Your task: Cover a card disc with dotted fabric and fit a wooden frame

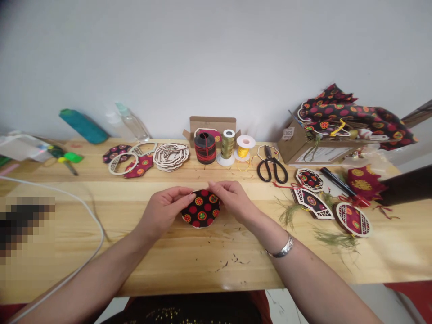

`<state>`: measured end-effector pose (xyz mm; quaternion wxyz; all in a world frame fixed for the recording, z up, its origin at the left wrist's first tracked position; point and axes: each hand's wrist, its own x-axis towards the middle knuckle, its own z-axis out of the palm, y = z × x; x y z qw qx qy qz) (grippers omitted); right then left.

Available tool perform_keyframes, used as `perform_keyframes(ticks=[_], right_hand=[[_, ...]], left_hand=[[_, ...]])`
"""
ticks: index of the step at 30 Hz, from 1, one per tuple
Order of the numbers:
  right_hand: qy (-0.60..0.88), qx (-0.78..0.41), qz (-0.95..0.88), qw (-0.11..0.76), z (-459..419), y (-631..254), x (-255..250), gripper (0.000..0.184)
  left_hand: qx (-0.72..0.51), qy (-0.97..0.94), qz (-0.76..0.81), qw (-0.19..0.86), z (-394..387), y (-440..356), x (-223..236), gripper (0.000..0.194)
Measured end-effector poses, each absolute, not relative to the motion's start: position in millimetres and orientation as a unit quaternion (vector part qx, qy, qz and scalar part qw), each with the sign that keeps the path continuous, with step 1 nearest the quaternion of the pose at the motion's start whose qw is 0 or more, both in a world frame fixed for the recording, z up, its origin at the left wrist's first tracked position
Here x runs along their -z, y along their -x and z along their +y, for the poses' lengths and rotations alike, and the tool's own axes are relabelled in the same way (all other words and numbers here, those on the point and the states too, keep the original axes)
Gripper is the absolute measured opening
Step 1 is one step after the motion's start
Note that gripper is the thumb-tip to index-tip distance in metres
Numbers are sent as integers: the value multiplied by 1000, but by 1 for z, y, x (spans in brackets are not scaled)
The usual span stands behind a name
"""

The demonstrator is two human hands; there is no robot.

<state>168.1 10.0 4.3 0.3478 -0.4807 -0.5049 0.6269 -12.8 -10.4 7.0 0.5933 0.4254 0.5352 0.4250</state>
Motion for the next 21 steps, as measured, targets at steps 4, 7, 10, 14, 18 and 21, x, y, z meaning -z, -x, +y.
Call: perform_keyframes(ticks=[4,7,10,14,18,21], right_hand=[[492,-634,-493,335,14,-172,-4,55],[491,-622,-517,323,14,-173,-3,51],[499,-610,-532,310,14,-173,-1,42],[510,-593,-535,318,14,-172,-1,33],[522,-581,-513,356,15,-172,-6,31],[535,-574,-493,377,16,-174,-10,31]], left_hand=[[-443,-394,532,605,-6,16,-2,23],[-455,-379,527,609,-4,16,1,22],[-454,-376,524,615,-4,16,2,22],[-463,-365,519,619,-6,16,0,28],[-480,-324,474,664,-6,15,-4,35],[-446,-316,457,702,-5,16,-7,34]])
